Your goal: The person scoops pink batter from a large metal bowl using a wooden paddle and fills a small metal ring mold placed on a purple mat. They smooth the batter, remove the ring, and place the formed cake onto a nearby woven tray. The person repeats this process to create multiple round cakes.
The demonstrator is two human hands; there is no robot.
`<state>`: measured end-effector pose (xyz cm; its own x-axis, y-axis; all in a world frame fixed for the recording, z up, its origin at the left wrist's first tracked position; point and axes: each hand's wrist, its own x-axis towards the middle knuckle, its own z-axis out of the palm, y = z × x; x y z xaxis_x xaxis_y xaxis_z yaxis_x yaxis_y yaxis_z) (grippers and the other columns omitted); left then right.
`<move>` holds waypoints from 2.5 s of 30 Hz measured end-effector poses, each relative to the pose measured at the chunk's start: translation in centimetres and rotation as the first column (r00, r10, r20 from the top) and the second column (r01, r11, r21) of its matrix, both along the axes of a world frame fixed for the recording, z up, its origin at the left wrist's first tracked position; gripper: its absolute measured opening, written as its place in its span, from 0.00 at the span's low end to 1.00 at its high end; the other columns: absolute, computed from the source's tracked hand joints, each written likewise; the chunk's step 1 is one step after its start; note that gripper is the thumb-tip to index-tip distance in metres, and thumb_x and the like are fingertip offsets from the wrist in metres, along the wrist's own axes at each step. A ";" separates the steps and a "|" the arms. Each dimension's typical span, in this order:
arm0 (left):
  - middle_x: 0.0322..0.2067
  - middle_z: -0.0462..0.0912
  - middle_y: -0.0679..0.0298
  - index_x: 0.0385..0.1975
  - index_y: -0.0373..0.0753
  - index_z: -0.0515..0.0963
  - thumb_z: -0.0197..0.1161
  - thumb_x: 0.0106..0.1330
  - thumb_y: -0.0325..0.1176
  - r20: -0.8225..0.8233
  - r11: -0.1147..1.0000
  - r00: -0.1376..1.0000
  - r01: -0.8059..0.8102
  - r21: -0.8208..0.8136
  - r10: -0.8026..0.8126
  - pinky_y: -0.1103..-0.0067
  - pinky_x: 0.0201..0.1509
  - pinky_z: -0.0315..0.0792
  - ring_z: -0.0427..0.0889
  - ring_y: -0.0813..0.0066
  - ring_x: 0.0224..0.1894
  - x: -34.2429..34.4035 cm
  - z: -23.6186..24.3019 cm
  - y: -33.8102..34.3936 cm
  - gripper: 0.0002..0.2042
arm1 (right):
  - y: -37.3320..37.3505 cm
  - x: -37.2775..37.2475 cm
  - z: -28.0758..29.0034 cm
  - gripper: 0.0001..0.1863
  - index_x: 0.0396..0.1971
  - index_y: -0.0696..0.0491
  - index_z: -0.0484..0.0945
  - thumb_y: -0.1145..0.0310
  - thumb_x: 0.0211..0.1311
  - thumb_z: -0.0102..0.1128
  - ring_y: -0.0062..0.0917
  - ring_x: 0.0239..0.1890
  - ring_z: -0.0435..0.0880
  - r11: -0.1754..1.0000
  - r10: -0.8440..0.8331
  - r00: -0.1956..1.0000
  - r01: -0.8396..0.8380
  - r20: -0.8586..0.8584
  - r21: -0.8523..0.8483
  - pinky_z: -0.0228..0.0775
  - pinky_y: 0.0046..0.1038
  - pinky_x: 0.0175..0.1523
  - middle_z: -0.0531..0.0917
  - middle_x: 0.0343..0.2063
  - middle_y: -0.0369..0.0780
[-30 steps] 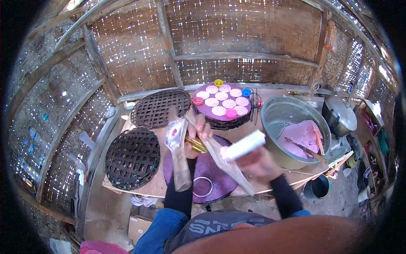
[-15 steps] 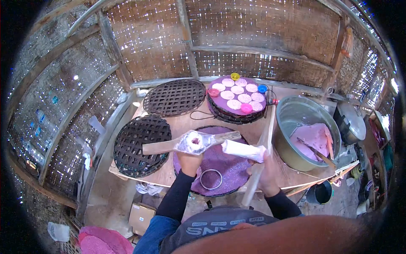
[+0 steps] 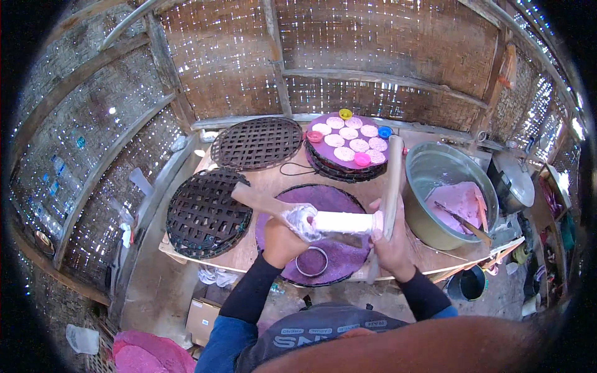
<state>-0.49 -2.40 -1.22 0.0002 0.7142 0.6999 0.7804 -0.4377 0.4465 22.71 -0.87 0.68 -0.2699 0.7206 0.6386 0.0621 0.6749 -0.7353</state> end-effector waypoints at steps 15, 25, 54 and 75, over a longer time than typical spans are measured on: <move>0.21 0.79 0.55 0.27 0.42 0.80 0.67 0.39 0.42 0.141 0.869 0.959 0.282 -0.407 -0.245 0.66 0.28 0.71 0.79 0.55 0.26 2.9 -0.4 -5.0 0.15 | -2.5 0.0 2.4 0.43 0.59 0.68 0.46 0.62 0.50 0.59 0.47 0.60 0.60 0.970 0.219 0.844 -0.241 0.489 -0.019 0.51 0.35 0.63 0.57 0.58 0.60; 0.27 0.78 0.54 0.29 0.39 0.77 0.66 0.40 0.42 0.100 0.847 0.972 0.234 -0.477 -0.212 0.66 0.34 0.70 0.78 0.54 0.31 4.1 -4.2 -4.6 0.17 | -3.4 -0.3 -0.3 0.44 0.59 0.69 0.46 0.60 0.51 0.61 0.51 0.59 0.60 0.988 0.152 0.811 -0.135 0.564 -0.072 0.55 0.37 0.61 0.57 0.57 0.61; 0.30 0.67 0.67 0.32 0.44 0.68 0.52 0.60 0.47 0.738 0.490 -0.589 0.562 0.667 -0.329 0.65 0.47 0.64 0.68 0.62 0.42 -6.4 -6.9 4.5 0.13 | 6.6 -1.2 -3.7 0.42 0.54 0.55 0.63 0.31 0.56 0.31 0.26 0.35 0.78 -0.140 0.778 0.617 -0.015 -0.120 -0.990 0.72 0.28 0.42 0.76 0.38 0.43; 0.23 0.70 0.66 0.24 0.41 0.70 0.48 0.61 0.42 0.691 0.645 -0.669 0.405 0.649 -0.275 0.71 0.44 0.66 0.70 0.65 0.35 -6.0 -10.3 3.1 0.11 | 5.3 -1.6 -6.4 0.39 0.53 0.60 0.65 0.38 0.62 0.29 0.24 0.33 0.77 0.200 0.783 0.594 0.041 0.185 -0.979 0.71 0.26 0.36 0.77 0.39 0.44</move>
